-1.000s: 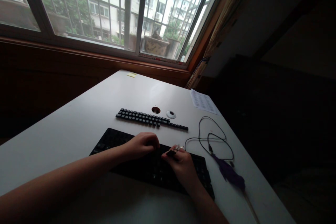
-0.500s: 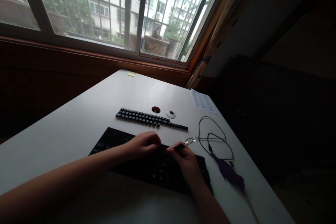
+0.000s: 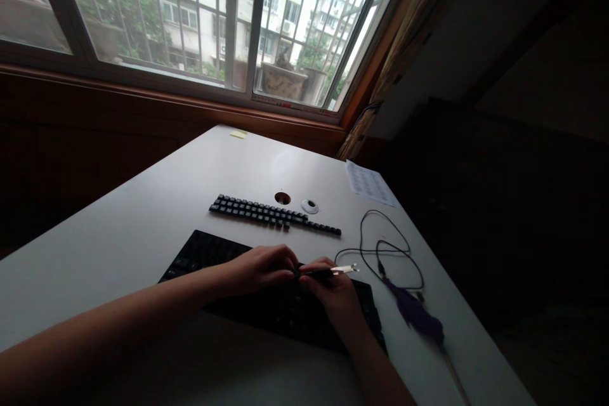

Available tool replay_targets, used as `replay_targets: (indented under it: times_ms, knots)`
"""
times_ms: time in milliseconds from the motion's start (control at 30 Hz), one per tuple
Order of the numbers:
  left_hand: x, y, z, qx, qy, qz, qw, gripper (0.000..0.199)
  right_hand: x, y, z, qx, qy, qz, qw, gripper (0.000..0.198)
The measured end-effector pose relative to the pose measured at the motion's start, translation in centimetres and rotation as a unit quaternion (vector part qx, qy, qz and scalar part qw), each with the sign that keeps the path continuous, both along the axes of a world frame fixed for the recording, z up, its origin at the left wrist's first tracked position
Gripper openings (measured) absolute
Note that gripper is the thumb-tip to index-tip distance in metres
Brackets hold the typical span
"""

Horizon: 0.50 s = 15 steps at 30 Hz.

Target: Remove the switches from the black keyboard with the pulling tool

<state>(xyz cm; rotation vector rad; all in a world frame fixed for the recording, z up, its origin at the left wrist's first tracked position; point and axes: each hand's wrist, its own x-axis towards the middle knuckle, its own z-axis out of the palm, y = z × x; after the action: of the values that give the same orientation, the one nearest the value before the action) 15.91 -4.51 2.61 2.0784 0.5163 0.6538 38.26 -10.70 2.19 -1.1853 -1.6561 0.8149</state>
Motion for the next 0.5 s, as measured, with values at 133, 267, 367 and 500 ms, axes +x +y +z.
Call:
replay_targets:
  times_ms: [133, 267, 367, 500]
  knots:
    - [0.05, 0.2, 0.04, -0.026, -0.004, -0.009, 1.0, 0.025, -0.01, -0.11, -0.18, 0.019, -0.003, 0.009, 1.0, 0.01]
    - [0.04, 0.24, 0.1, -0.046, 0.003, -0.024, 0.999, 0.027, -0.16, -0.32, -0.27, 0.049, -0.014, 0.012, 0.999, 0.011]
    - [-0.03, 0.34, -0.01, -0.065, 0.002, -0.038, 0.997, 0.029, -0.39, -0.47, -0.13, 0.058, -0.018, 0.007, 0.998, 0.013]
    - [-0.11, 0.49, -0.23, -0.093, -0.008, -0.052, 0.994, 0.032, -0.59, -0.61, 0.01, 0.059, -0.012, 0.01, 0.998, 0.011]
